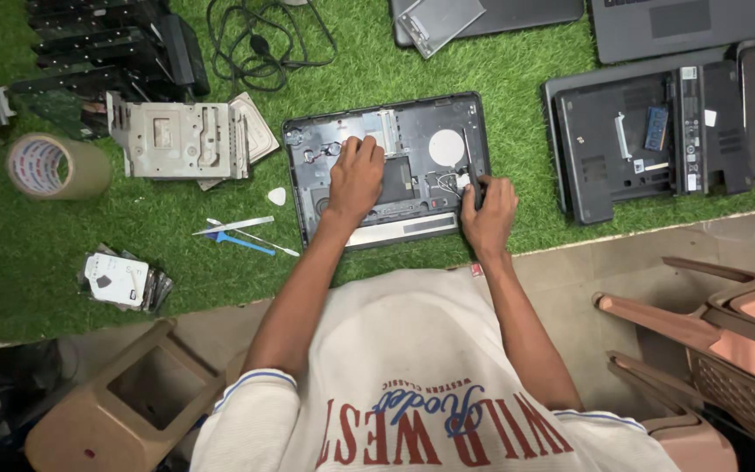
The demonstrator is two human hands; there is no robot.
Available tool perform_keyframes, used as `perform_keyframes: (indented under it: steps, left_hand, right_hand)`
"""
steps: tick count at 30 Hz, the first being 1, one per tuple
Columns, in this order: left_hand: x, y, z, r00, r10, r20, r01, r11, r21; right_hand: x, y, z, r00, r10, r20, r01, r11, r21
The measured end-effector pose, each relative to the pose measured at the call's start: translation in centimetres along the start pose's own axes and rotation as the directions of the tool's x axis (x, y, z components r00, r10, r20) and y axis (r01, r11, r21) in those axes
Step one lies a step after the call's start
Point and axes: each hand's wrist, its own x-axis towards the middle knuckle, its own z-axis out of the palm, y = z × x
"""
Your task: The person works at a bench on a laptop with its bottom cover removed, prying and lifting internal components including a battery, RAM module and other parts out of the chassis by hand and with a small pry tool and screwdriver. They set removed parts aside on the bench and at the end lift and reposition the laptop chassis.
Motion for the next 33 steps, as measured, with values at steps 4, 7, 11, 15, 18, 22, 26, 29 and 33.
perform_keyframes:
  steps: [4, 7, 11, 15, 18, 22, 26, 29, 33]
  left_hand:
    - [0.0, 0.0, -0.4, 0.999, -0.017, 0.042, 0.019, 0.999, -0.026]
    - [-0.2, 0.0, -0.5, 1.000, -0.008, 0.030, 0.008, 1.000, -0.014]
    - [-0.3, 0.0, -0.2, 1.000, 0.019, -0.011, -0.019, 1.000, -0.005]
    - [-0.2, 0.0, 0.3, 1.000, 0.021, 0.014, -0.021, 1.000, 0.015]
    - [-0.3, 0.0, 0.6, 1.000, 0.023, -0.002, -0.023, 1.000, 0.021]
    - [-0.3, 0.0, 0.7, 1.000, 0.010, -0.014, -0.010, 1.000, -0.012]
    - [-0.2, -0.1, 0.5, 1.000, -0.017, -0.012, 0.017, 0.999, -0.031]
    - [-0.1, -0.2, 0.2, 0.999, -0.043, 0.001, 0.043, 0.998, -0.041]
    - [0.2, -0.4, 0.2, 0.999, -0.043, -0.024, 0.043, 0.999, -0.031]
  right_hand:
    - [0.2, 0.0, 0.0, 0.999, 0.036, 0.002, -0.036, 0.998, 0.057]
    - [-0.2, -0.2, -0.8, 0.982, 0.190, 0.005, -0.186, 0.953, 0.238]
    - [-0.9, -0.8, -2.9, 0.979, 0.201, -0.045, -0.178, 0.936, 0.302]
    - [-1.2, -2.5, -5.2, 0.977, 0.110, 0.183, -0.154, 0.955, 0.252]
    - [-1.1, -4.8, -5.5, 0.919, 0.034, 0.394, -0.150, 0.952, 0.267]
    - [0.9, -7.6, -3.6, 0.887, 0.025, 0.460, -0.129, 0.972, 0.196]
    - [2.5, -9.1, -2.5, 0.869, 0.000, 0.494, -0.095, 0.981, 0.167]
    - [2.9, -9.4, -1.9, 0.845, 0.067, 0.531, -0.155, 0.980, 0.124]
    - [2.4, -9.1, -1.1, 0.883, 0.022, 0.470, -0.117, 0.978, 0.174]
